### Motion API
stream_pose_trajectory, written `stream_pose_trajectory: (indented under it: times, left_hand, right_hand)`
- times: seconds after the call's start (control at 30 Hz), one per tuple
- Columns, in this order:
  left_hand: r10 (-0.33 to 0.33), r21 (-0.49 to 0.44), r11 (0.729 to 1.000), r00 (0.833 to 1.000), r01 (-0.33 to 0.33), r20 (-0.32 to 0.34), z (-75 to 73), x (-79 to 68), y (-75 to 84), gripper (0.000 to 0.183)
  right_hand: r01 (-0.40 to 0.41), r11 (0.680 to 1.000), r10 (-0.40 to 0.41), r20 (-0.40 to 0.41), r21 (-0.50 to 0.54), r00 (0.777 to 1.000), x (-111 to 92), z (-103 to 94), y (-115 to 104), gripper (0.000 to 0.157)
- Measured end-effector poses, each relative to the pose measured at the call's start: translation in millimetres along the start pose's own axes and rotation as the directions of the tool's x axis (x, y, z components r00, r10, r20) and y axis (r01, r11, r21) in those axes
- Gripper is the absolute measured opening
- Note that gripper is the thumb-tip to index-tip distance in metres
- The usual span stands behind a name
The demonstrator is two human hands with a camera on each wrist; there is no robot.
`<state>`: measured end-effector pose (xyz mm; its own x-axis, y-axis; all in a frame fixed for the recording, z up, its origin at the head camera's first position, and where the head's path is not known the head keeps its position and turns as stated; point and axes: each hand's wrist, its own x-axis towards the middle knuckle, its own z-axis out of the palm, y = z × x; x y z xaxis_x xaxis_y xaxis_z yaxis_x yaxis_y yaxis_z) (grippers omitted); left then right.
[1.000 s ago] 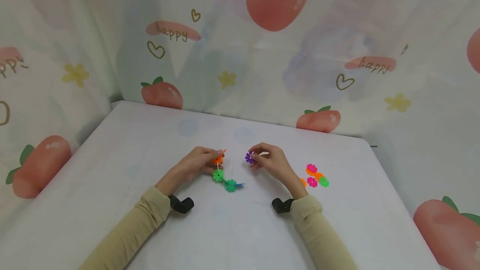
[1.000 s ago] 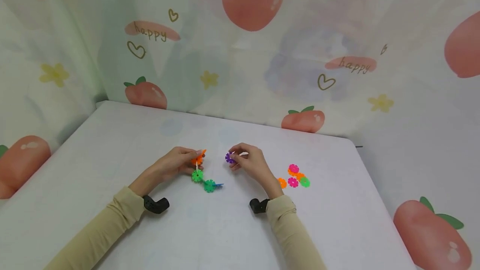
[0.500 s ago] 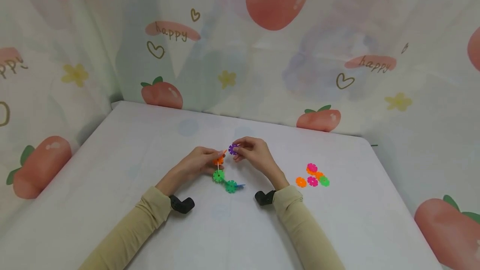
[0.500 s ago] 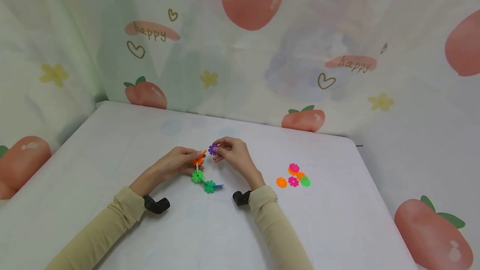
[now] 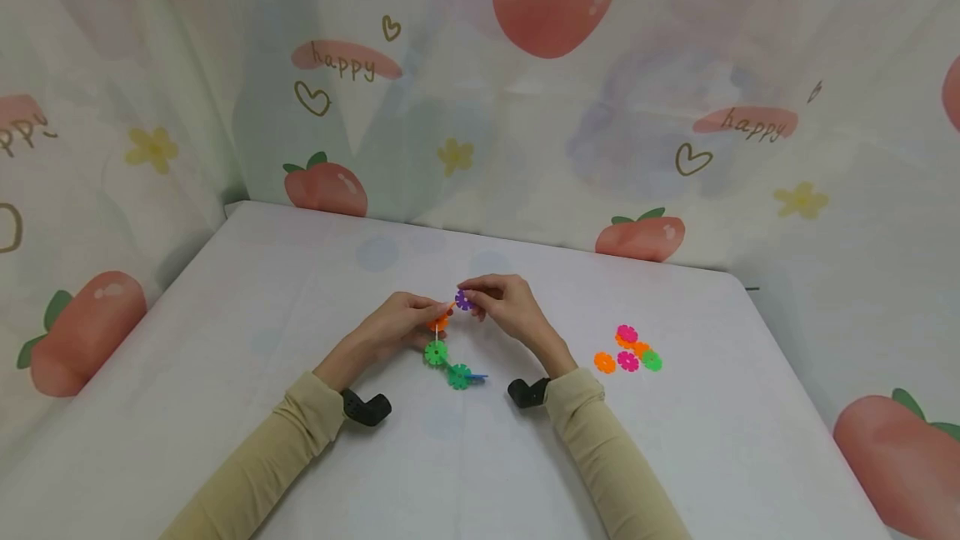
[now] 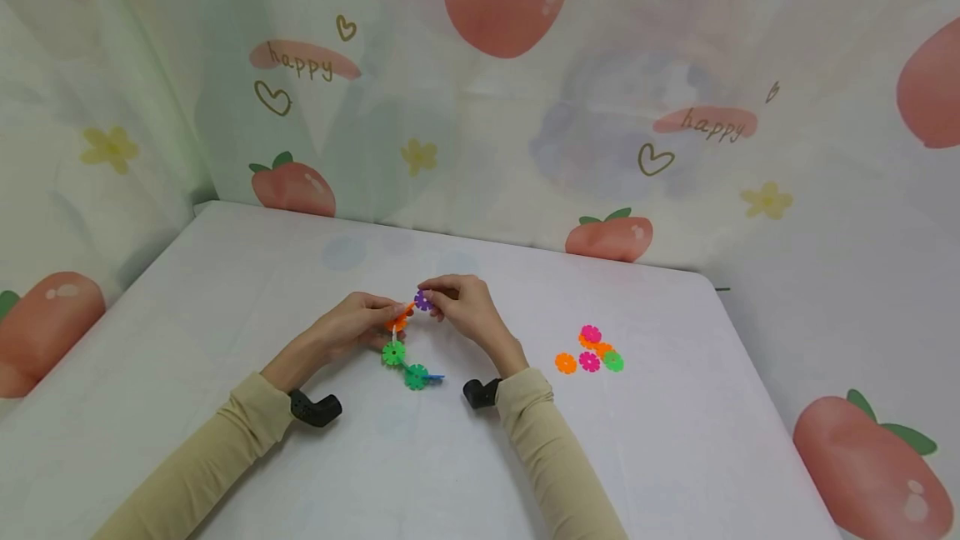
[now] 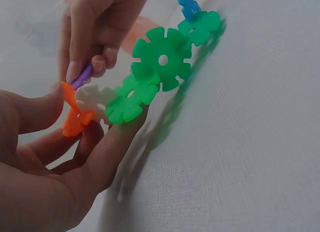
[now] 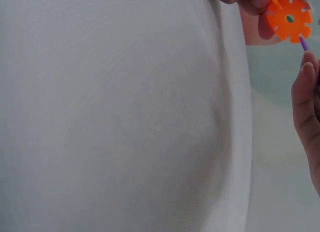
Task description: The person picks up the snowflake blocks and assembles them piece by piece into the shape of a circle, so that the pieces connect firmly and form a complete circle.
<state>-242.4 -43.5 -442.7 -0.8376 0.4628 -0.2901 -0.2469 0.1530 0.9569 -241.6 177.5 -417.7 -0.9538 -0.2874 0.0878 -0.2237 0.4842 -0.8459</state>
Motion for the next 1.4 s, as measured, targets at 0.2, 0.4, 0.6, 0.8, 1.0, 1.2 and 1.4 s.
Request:
stream_pose_trajectory:
  times: [0.2, 0.4, 0.6, 0.8, 1.0, 1.2, 1.4]
  left_hand:
    - [0.015, 0.003, 1.000, 1.000, -0.015, -0.015, 0.3, -0.1, -1.0, 0.038]
    - [0.041, 0.069, 0.997, 0.997, -0.037, -0.064, 5.2, -1.2, 1.1, 0.034]
    - [0.066, 0.113, 0.992, 0.995, -0.057, -0.075, 7.6, -1.4, 0.2, 0.033]
    - [0.063, 0.096, 0.993, 0.998, -0.064, 0.022, 2.9, -2.4, 0.1, 0.041]
    - [0.049, 0.086, 0.995, 0.997, -0.054, 0.064, 0.7, -0.6, -0.9, 0.044]
    - [0.045, 0.066, 0.997, 0.997, -0.049, 0.056, -0.3, -2.7, 2.9, 0.040]
    - [0.039, 0.139, 0.989, 0.999, -0.042, 0.027, -3.0, -3.0, 1.3, 0.042]
  right_hand:
    - [0.035, 0.999, -0.034, 0.041, -0.032, 0.999, -1, 1.5, -4, 0.022]
    - [0.078, 0.995, -0.074, 0.058, -0.067, 0.996, 1, 1.5, -6, 0.020]
    - [0.065, 0.997, -0.062, 0.053, -0.050, 0.997, 2, 5.8, -8, 0.021]
    - [0.058, 0.997, -0.056, 0.038, -0.055, 0.998, 0, 5.6, -7, 0.028]
    - [0.031, 0.998, -0.030, 0.016, -0.056, 0.999, -6, -6.3, -3, 0.031]
    - [0.017, 0.996, -0.016, 0.005, -0.092, 1.000, -22, -24.7, 4, 0.030]
    - [-0.019, 0.987, 0.016, -0.019, -0.157, 1.000, -48, -48.2, 15, 0.028]
